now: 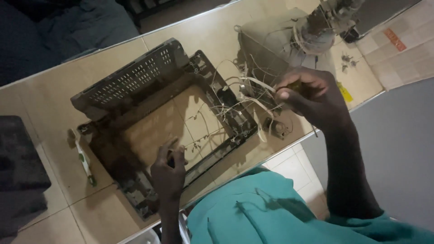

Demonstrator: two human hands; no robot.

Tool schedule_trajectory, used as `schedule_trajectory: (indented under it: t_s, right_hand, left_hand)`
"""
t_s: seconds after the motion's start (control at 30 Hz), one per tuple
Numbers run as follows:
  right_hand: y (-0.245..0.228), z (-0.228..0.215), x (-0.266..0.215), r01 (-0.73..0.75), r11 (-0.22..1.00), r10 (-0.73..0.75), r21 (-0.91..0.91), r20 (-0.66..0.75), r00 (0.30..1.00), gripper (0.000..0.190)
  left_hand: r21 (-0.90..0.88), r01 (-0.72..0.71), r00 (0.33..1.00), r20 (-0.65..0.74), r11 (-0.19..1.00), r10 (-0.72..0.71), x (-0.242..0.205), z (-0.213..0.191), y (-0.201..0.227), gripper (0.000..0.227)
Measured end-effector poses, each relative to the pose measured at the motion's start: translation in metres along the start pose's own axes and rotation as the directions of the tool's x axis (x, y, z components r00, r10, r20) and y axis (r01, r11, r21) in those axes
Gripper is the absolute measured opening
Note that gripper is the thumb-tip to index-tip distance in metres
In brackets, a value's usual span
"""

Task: Disconnecting internal wiring and components from an appliance frame using a screwdriver.

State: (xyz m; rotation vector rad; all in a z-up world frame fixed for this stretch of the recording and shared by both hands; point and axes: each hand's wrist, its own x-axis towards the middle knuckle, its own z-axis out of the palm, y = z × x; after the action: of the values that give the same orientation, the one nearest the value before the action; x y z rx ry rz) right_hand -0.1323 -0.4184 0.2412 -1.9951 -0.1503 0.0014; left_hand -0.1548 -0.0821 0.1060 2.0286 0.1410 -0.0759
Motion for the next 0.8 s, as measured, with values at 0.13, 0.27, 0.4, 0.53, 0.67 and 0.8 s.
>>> schedule_trajectory:
  t_s: [0.13,0.27,0.4,0.53,0.67,0.8]
  right_hand:
    - [0.0,-0.001,-0.001,0.175,0.982,-0.175,-0.075,0.006,0.985,0.013]
    - [0.0,0.004,-0.003,0.238,0.964,-0.239,-0.117,0.004,0.971,0.01]
    - [-0.001,0.015,0.0,0.282,0.958,-0.279,-0.047,0.064,0.958,0.01]
    - [-0.025,0.033,0.012,0.388,0.888,-0.368,-0.248,0.126,0.921,0.017]
    - [-0.04,0.041,0.024,0.499,0.831,-0.465,-0.245,0.186,0.866,0.01]
    - [-0.053,0.047,0.031,0.459,0.869,-0.423,-0.186,0.205,0.883,0.007]
  left_hand:
    - [0.065,0.028,1.0,0.012,0.997,-0.029,-0.005,-0.001,0.005,0.029]
    - [0.083,0.012,1.0,-0.001,0.996,-0.012,-0.007,-0.005,0.009,0.026]
    - [0.039,0.023,0.999,-0.049,0.999,-0.021,-0.006,-0.002,0.002,0.027]
    - [-0.021,0.018,0.999,-0.04,1.0,-0.019,-0.004,-0.005,0.005,0.027]
    - [-0.043,0.022,0.998,-0.06,0.999,-0.024,-0.003,-0.006,0.004,0.031]
    - [-0.004,-0.04,0.992,-0.12,0.999,0.039,-0.004,-0.002,-0.011,0.029]
